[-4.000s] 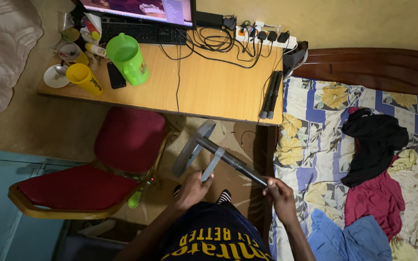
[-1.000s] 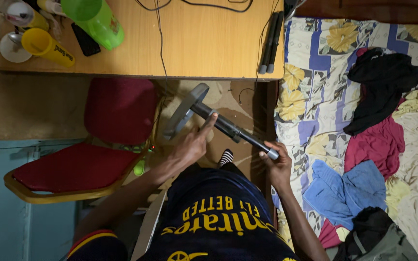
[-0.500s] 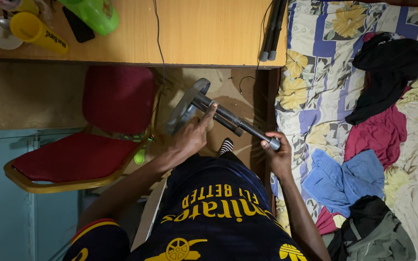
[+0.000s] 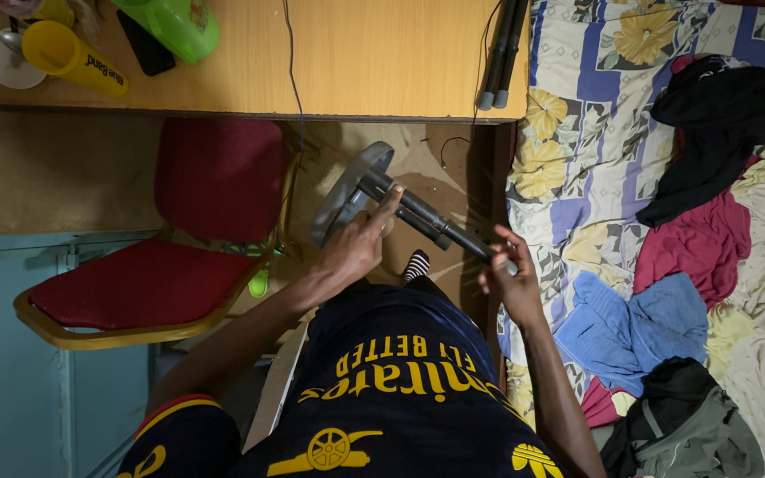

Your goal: The person disassembles a small plastic stool by hand, removing the seat from the leg assembly and then separating the legs. The parts are placed on a nearby desk.

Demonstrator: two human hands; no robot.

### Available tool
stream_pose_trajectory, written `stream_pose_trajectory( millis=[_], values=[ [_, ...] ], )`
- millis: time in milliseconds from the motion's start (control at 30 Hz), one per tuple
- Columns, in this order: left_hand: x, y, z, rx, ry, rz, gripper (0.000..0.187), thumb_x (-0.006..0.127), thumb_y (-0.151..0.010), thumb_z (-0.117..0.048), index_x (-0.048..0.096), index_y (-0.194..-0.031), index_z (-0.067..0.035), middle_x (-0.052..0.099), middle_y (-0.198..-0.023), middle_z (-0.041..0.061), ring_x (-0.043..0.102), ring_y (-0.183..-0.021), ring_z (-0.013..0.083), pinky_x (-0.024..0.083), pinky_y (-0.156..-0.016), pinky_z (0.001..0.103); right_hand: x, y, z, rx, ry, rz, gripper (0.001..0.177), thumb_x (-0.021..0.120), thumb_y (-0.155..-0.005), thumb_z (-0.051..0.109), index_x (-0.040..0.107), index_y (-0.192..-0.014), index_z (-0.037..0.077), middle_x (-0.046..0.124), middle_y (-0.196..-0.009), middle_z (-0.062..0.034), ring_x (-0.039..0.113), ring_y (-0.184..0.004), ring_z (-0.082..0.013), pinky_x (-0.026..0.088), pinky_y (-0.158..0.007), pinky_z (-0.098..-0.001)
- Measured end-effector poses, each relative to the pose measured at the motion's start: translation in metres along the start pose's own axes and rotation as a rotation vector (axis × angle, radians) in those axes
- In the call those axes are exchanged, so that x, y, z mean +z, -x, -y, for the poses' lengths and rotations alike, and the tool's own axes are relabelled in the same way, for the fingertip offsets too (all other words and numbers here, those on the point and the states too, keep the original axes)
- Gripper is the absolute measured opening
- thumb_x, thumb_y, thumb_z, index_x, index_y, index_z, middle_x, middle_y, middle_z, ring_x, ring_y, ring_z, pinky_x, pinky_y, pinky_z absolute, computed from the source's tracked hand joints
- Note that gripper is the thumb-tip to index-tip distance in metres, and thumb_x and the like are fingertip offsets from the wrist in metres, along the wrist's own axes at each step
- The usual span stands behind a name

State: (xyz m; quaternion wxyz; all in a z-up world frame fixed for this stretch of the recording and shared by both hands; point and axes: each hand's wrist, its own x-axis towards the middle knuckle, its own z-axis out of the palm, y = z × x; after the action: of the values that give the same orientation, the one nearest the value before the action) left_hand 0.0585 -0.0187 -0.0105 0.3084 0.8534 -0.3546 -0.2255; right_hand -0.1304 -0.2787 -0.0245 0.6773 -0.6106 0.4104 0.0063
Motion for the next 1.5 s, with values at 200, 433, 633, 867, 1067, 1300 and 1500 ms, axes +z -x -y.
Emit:
stream_pose_trajectory(
  millis=[200,433,633,867,1067,1300,1500],
  values=[
    [0.002,0.0,0.001,0.026,0.044,0.0,0.077,0.049,-0.091,0.004,0.017,-0.159,-0.015,0.064,-0.086,0.016,0.046,-0.041,0.0091,0.042,-0.033,0.023,-0.013,-0.001,-0.005,-0.371,0.355,0.063,0.031,0.071,-0.096,0.01,0.07,-0.127,0.007,0.066,-0.096,-0.0044,0.057,-0.08,-0.0116,0.048,-0.07,-0.0236],
    [-0.007,0.001,-0.008,0.125,-0.008,-0.111,0.074,0.051,-0.094,0.002,0.019,-0.159,-0.014,0.061,-0.078,0.012,0.046,-0.039,0.0087,0.04,-0.03,0.025,-0.008,0.002,-0.004,-0.113,-0.02,0.063,0.031,0.061,-0.093,0.017,0.064,-0.124,0.018,0.061,-0.09,-0.0016,0.058,-0.065,-0.0146,0.049,-0.057,-0.0262],
    [-0.009,0.002,-0.011,-0.13,0.059,0.13,0.075,0.048,-0.098,-0.002,0.013,-0.162,-0.019,0.067,-0.074,0.016,0.046,-0.041,0.0134,0.041,-0.035,0.03,-0.013,0.001,-0.009,-0.575,0.167,0.084,0.026,0.073,-0.091,0.002,0.064,-0.116,0.004,0.062,-0.107,-0.0057,0.06,-0.091,-0.0147,0.055,-0.078,-0.0268],
    [-0.002,0.004,0.0,0.012,0.035,-0.048,0.08,0.052,-0.091,0.002,0.016,-0.16,-0.018,0.062,-0.091,0.028,0.056,-0.046,0.0167,0.05,-0.036,0.029,-0.027,-0.01,-0.029,-0.126,-0.168,0.185,0.035,0.053,-0.102,0.032,0.06,-0.133,0.017,0.062,-0.084,-0.0057,0.059,-0.055,-0.0116,0.049,-0.048,-0.0227],
    [-0.002,0.008,0.005,-0.071,0.03,0.015,0.079,0.049,-0.092,0.001,0.013,-0.159,-0.018,0.061,-0.083,0.022,0.055,-0.043,0.0179,0.05,-0.034,0.031,-0.023,-0.014,-0.033,-0.758,0.354,0.117,0.013,0.067,-0.111,0.015,0.058,-0.12,0.013,0.056,-0.103,-0.0171,0.057,-0.087,-0.0271,0.051,-0.077,-0.0374],
    [-0.002,0.01,0.014,-0.109,-0.007,0.014,0.075,0.046,-0.096,-0.001,0.014,-0.161,-0.016,0.059,-0.068,0.013,0.049,-0.041,0.0159,0.043,-0.034,0.03,-0.008,-0.021,-0.011,-0.041,-0.185,0.164,0.029,0.048,-0.108,0.028,0.06,-0.134,0.024,0.065,-0.096,-0.0157,0.06,-0.062,-0.0203,0.05,-0.051,-0.0298],
    [0.0,0.012,0.023,-0.073,0.006,-0.068,0.077,0.047,-0.09,0.003,0.016,-0.159,-0.013,0.055,-0.069,0.011,0.046,-0.037,0.0136,0.042,-0.029,0.029,-0.003,-0.033,-0.027,-0.993,0.26,0.225,0.015,0.065,-0.103,0.013,0.058,-0.111,0.003,0.054,-0.116,-0.0195,0.06,-0.091,-0.0281,0.052,-0.074,-0.0407]
  ],
)
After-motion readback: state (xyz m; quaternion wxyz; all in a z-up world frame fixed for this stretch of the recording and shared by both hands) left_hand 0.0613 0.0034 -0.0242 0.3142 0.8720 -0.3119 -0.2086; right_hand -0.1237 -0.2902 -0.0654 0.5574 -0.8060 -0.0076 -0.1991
